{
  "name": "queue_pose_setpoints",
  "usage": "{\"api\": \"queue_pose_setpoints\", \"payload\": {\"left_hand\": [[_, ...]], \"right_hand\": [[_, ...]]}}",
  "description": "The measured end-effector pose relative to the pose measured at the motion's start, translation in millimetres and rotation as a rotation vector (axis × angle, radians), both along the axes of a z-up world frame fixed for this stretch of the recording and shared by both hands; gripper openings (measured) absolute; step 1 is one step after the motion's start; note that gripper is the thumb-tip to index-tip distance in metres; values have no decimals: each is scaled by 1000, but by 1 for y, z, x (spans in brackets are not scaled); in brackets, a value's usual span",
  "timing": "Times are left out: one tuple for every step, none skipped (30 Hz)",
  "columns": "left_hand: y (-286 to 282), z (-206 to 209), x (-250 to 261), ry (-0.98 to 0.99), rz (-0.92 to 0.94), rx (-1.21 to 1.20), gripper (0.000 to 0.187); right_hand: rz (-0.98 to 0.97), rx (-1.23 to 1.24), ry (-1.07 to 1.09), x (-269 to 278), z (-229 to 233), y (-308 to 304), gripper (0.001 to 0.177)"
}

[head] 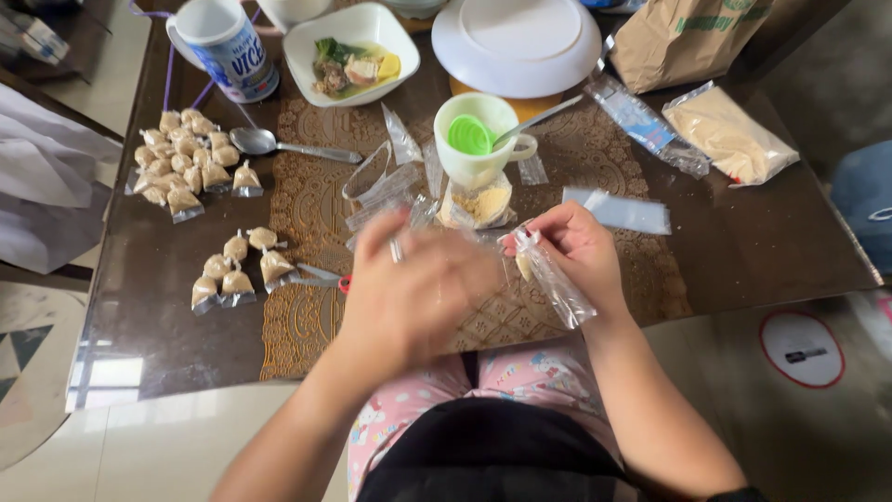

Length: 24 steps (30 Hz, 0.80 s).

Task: The person fills small clear plastic bags with a light-brown powder using a green funnel and a spoon. They then tie the filled bags and place them on the table.

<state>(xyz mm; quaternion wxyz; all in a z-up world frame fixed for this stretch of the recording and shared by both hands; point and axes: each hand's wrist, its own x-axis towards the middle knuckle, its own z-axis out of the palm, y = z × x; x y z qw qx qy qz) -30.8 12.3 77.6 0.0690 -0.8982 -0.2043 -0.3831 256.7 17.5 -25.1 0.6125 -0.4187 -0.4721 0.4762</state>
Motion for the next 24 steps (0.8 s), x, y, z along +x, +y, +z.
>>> {"api": "queue_pose_setpoints", "payload": {"left_hand": [[14,-5,6,-37,58,-148,33],[25,-9,10,-74,116,-296,41],[32,-13,13,-86,30,-352,41],[37,-17,14,-99,-57,-408,42],[42,-20,16,-114,-146,-460,43],[46,-24,18,-137,-178,-484,38],[48,-27,18,-159,-210,-509,33],[50,-29,16,-181,-241,-533,28],[52,-31,14,-193,-270,-534,27],[54,-32,12,-206,-298,-535,26],[54,-34,10,-218,-328,-538,26],[53,-36,9,-252,-341,-575,22],[52,-37,10,-286,-354,-610,18],[50,-38,10,-320,-368,-646,14],[46,-40,12,-362,-343,-648,11],[41,-43,16,-404,-318,-649,7],[37,-45,21,-446,-293,-650,4],[35,-45,26,-496,-264,-748,2],[33,-46,29,-545,-233,-847,5],[32,-47,31,-593,-202,-946,9],[32,-47,32,-578,-173,-850,10],[32,-47,33,-562,-144,-755,11],[32,-48,34,-545,-116,-658,13],[31,-49,37,-602,-98,-698,14]], "right_hand": [[18,-6,52,-4,-4,-5,7],[36,-12,104,-9,-6,-11,8],[67,26,135,-12,-7,-14,10],[99,65,167,-16,-7,-18,12],[129,106,197,-17,-7,-20,14],[125,132,194,-17,-6,-21,15],[122,157,192,-18,-6,-21,16],[119,183,190,-18,-6,-22,17],[112,214,124,-18,-6,-21,17],[105,245,58,-16,-6,-20,17],[97,275,-8,-17,-6,-20,18],[124,286,42,-19,-6,-23,18],[152,300,93,-22,-5,-26,19],[179,313,144,-24,-5,-29,20],[197,320,168,-25,-5,-28,20],[215,326,192,-25,-6,-26,20],[234,333,215,-24,-5,-24,20],[273,339,170,-23,-4,-23,19],[312,344,125,-22,-3,-22,19],[352,348,80,-21,-1,-21,18],[382,351,54,-21,1,-21,19],[412,353,28,-21,4,-22,19],[441,356,2,-22,8,-21,20],[426,361,-46,-21,12,-21,19]]}}
